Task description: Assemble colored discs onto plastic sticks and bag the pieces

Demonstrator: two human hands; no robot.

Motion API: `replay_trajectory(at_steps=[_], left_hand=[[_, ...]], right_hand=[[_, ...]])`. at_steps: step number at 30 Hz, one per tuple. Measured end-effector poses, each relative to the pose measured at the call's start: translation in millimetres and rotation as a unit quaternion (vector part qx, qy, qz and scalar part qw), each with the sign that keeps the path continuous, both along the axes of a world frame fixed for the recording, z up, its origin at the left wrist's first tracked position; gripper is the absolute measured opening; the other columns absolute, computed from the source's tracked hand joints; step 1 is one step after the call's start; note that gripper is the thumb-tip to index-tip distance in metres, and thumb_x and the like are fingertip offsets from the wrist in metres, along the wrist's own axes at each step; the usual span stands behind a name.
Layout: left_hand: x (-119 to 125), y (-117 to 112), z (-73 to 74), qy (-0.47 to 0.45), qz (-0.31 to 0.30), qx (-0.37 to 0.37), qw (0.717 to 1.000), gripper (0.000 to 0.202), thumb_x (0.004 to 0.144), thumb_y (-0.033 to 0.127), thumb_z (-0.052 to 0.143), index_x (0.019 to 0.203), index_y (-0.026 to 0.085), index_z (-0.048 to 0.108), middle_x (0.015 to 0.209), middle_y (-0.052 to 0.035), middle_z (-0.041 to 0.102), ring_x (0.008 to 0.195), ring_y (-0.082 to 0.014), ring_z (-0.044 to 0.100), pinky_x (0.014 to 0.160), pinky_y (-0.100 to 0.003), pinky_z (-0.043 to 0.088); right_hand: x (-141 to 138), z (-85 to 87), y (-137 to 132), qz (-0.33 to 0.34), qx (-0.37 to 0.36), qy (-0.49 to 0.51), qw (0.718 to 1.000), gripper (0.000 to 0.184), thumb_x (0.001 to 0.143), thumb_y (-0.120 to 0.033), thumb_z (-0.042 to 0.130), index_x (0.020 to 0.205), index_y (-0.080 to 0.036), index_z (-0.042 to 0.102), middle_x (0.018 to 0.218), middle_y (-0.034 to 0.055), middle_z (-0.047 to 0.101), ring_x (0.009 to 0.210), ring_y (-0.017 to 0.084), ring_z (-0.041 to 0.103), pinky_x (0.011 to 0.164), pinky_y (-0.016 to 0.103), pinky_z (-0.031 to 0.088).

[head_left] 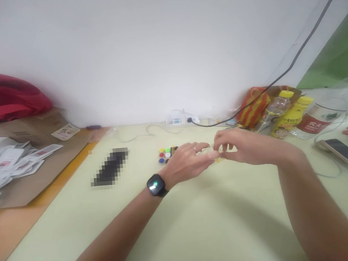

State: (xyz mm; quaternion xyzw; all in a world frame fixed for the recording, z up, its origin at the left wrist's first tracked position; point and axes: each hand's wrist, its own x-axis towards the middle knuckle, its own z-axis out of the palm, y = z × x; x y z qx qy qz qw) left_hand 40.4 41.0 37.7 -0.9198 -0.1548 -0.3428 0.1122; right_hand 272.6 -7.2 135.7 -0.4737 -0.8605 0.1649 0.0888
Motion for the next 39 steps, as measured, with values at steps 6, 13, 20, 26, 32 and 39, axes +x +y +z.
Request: replay_trajectory(at_steps=[6, 13, 20, 26, 32, 39], left_hand=[[-0.2, -2.1, 9.7, 0.022, 0.006, 0.012, 1.0, 0.021, 0.103, 0.035, 0.052, 0.098, 0.023, 0.068, 0.117, -0.0098, 0.069, 0.081, -0.0186, 0.064, 0.066, -0.032, 0.043], [0.0, -1.4, 9.8, 0.022, 0.011, -0.002, 1.0, 0.02, 0.103, 0.035, 0.052, 0.094, 0.021, 0.065, 0.114, -0.01, 0.069, 0.08, -0.0191, 0.063, 0.064, -0.031, 0.041], [-3.4, -0.9, 11.1, -0.007, 0.0, -0.067, 0.998, 0.021, 0.101, 0.037, 0.056, 0.09, 0.02, 0.061, 0.11, -0.0081, 0.071, 0.092, -0.0223, 0.067, 0.073, -0.032, 0.046], [-6.0, -5.2, 26.6, -0.024, -0.002, -0.2, 0.979, 0.023, 0.1, 0.034, 0.059, 0.082, 0.02, 0.059, 0.093, -0.0044, 0.069, 0.078, -0.0162, 0.064, 0.067, -0.028, 0.044], [-10.4, -4.7, 39.7, -0.078, -0.015, -0.274, 0.958, 0.025, 0.096, 0.033, 0.066, 0.076, 0.019, 0.06, 0.08, -0.0022, 0.067, 0.069, -0.014, 0.06, 0.063, -0.027, 0.044], [-20.1, -6.1, 57.0, -0.18, -0.039, -0.339, 0.923, 0.03, 0.089, 0.04, 0.075, 0.074, 0.018, 0.062, 0.073, -0.0018, 0.068, 0.06, -0.0118, 0.061, 0.056, -0.026, 0.048]], right_hand=[[-0.8, -3.9, 0.6, -0.042, 0.026, 0.001, 0.999, 0.018, 0.083, -0.013, 0.056, 0.093, -0.025, 0.065, 0.099, 0.0025, 0.068, 0.086, 0.02, 0.065, 0.071, 0.029, 0.046], [-3.9, -0.2, -0.1, -0.051, 0.047, -0.011, 0.998, 0.02, 0.084, -0.009, 0.051, 0.09, -0.025, 0.063, 0.086, 0.0008, 0.067, 0.08, 0.019, 0.061, 0.063, 0.027, 0.041], [1.9, -4.9, 6.0, 0.005, 0.056, -0.002, 0.998, 0.037, 0.082, -0.002, 0.043, 0.09, -0.026, 0.071, 0.103, 0.0019, 0.067, 0.092, 0.019, 0.063, 0.078, 0.03, 0.046], [-7.8, -7.8, 2.7, 0.019, 0.012, -0.032, 0.999, 0.058, 0.075, 0.004, 0.038, 0.102, -0.03, 0.078, 0.111, 0.0033, 0.062, 0.089, 0.018, 0.065, 0.075, 0.029, 0.047], [-14.2, -3.7, -1.9, 0.028, -0.021, -0.025, 0.999, 0.053, 0.081, 0.0, 0.039, 0.108, -0.028, 0.075, 0.12, 0.0046, 0.06, 0.096, 0.019, 0.064, 0.082, 0.031, 0.048], [-16.9, 9.0, -9.2, 0.019, 0.037, 0.035, 0.999, 0.018, 0.095, -0.029, 0.053, 0.088, -0.023, 0.068, 0.098, 0.0049, 0.066, 0.089, 0.022, 0.062, 0.075, 0.032, 0.046]])
